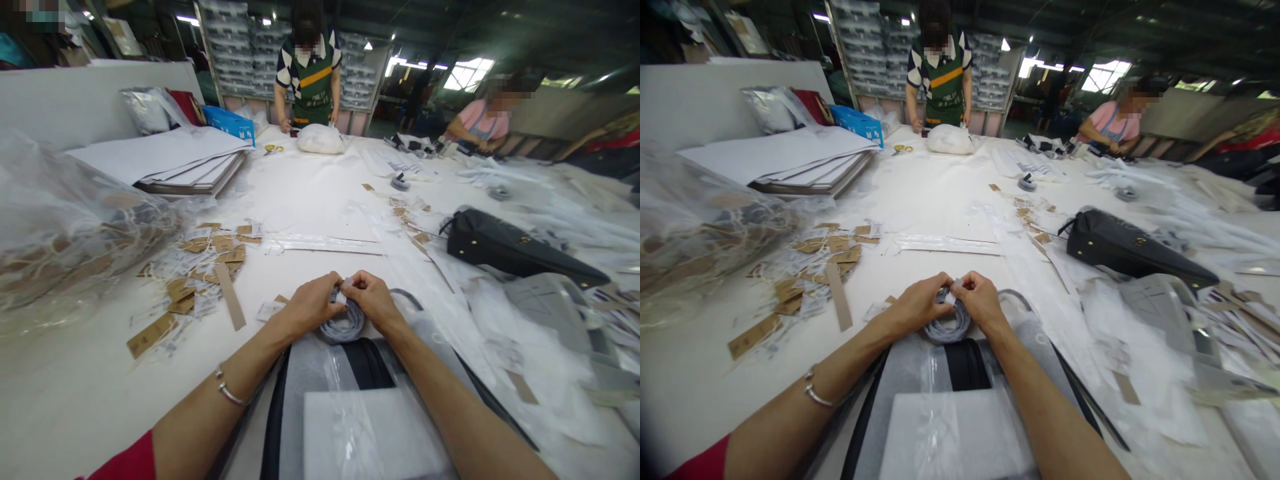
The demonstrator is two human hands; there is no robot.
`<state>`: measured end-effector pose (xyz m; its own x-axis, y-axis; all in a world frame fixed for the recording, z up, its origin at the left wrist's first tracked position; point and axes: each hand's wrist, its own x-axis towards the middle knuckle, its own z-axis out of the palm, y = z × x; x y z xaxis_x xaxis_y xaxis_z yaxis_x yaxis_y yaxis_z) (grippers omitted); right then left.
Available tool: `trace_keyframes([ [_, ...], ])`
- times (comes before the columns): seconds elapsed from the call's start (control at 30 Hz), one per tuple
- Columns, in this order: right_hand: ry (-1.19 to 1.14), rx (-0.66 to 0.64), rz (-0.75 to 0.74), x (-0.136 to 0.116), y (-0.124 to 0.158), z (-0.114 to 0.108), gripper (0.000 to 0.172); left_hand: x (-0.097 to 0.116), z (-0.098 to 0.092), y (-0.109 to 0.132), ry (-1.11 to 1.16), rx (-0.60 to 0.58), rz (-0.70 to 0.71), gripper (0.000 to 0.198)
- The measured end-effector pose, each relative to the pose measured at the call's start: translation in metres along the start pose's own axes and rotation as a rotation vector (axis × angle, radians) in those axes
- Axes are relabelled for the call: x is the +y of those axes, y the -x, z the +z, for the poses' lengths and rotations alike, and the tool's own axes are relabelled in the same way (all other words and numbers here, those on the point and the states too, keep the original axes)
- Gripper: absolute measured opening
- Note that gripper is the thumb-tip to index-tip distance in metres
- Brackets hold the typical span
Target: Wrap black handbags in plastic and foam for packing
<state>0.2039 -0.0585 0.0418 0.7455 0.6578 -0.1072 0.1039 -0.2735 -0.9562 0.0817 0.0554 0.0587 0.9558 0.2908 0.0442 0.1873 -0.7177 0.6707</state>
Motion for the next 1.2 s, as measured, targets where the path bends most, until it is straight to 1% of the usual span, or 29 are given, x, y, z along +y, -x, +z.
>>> trace_keyframes([
  [0.07,-0.001,-0.008,-0.009,-0.001,0.002,0.000,0.027,0.005,0.004,0.005,-0.089,0.017,-0.029,0.026],
  [0.17,0.017,-0.013,-0.033,-0.003,0.004,0.000,0.029,0.008,0.004,0.007,-0.176,0.028,-0.059,0.020],
  [0.27,0.059,-0.002,-0.065,-0.006,0.007,0.001,0.029,0.008,0.002,0.005,-0.211,0.025,-0.060,0.018],
  [0.37,0.127,0.026,-0.121,-0.010,0.009,0.002,0.025,0.004,0.001,0.004,-0.213,0.028,-0.049,0.017],
  [0.47,0.206,0.046,-0.208,-0.012,0.012,0.004,0.020,0.000,0.001,0.003,-0.183,0.050,-0.051,0.017],
  [0.57,0.280,0.065,-0.315,-0.014,0.015,0.005,0.018,-0.007,-0.002,0.003,-0.107,0.068,-0.061,0.024],
  [0.67,0.335,0.083,-0.408,-0.015,0.019,0.004,0.015,-0.014,-0.008,0.003,0.012,0.035,-0.032,0.029],
  [0.77,0.356,0.094,-0.462,-0.016,0.022,0.003,0.013,-0.016,-0.011,0.004,0.082,0.003,0.002,0.032],
  [0.87,0.359,0.103,-0.477,-0.018,0.023,0.002,0.012,-0.015,-0.007,0.004,0.077,0.030,-0.021,0.035],
  [0.93,0.341,0.093,-0.453,-0.020,0.022,0.001,0.012,-0.014,-0.004,0.004,0.074,0.050,-0.039,0.031],
  [0.97,0.309,0.075,-0.408,-0.021,0.020,0.000,0.013,-0.014,-0.002,0.003,0.076,0.058,-0.044,0.030],
  [1.1,0.131,-0.058,-0.131,-0.022,0.013,-0.005,0.022,-0.014,-0.001,0.003,0.109,0.055,-0.048,0.029],
  [1.13,0.108,-0.088,-0.092,-0.020,0.011,-0.006,0.024,-0.014,-0.001,0.003,0.120,0.049,-0.045,0.027],
  [1.2,0.088,-0.125,-0.059,-0.018,0.009,-0.008,0.028,-0.013,-0.003,0.003,0.134,0.042,-0.042,0.024],
])
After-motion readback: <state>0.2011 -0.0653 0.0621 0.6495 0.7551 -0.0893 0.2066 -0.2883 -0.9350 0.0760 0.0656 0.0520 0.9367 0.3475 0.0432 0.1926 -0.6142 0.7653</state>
